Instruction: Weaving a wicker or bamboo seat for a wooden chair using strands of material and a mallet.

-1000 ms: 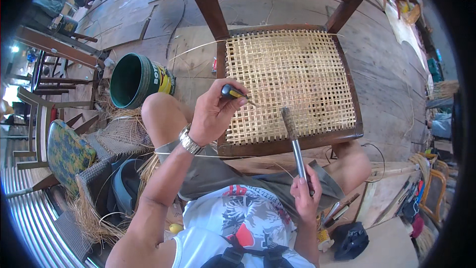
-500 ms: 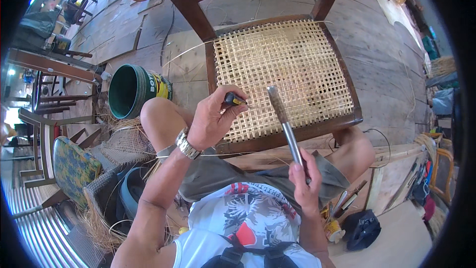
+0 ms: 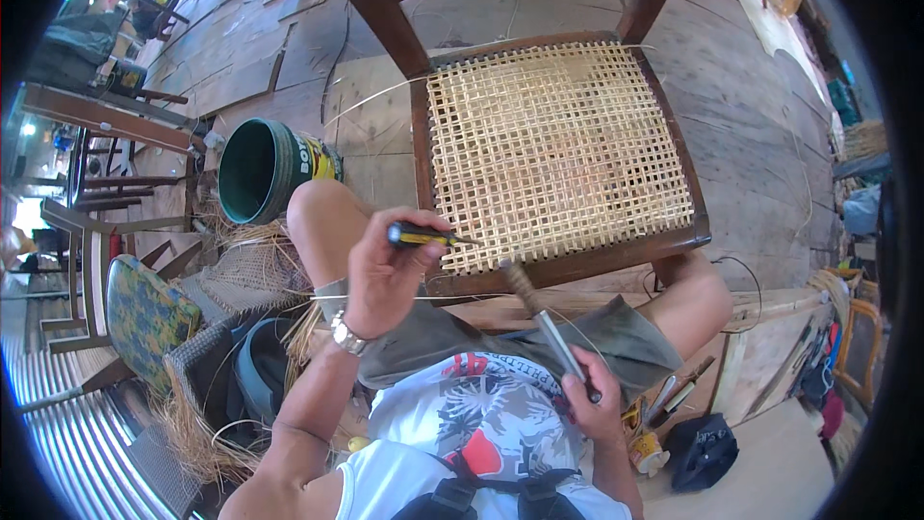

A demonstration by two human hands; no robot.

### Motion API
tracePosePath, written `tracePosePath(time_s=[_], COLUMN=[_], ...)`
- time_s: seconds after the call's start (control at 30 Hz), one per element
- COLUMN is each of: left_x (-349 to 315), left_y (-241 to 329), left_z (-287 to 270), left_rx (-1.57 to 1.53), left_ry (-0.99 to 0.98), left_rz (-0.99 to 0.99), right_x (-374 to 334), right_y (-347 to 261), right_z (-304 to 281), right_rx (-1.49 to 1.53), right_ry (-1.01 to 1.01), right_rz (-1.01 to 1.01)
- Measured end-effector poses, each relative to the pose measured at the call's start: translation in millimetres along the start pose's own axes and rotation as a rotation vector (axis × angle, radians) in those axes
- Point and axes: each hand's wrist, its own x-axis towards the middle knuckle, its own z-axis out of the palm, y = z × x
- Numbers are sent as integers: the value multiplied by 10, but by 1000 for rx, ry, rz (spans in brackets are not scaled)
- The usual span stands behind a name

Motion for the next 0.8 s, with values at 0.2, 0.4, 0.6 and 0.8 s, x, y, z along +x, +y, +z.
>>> tracePosePath(time_s=[0.2, 0.4, 0.6, 0.8], left_x=[-33, -29, 82, 119], left_y=[-32, 22, -47, -18], left_z=[292, 319, 237, 240], left_rx=[412, 351, 300, 212], left_ry=[-113, -113, -127, -50], left_rz=[86, 95, -18, 36], right_x=[37, 85, 137, 218], right_y=[-135, -306, -280, -230], right_z=[168, 226, 298, 404], right_rx=[-24, -60, -29, 8], right_ry=[-350, -135, -355, -74], right_rz=[17, 15, -71, -114])
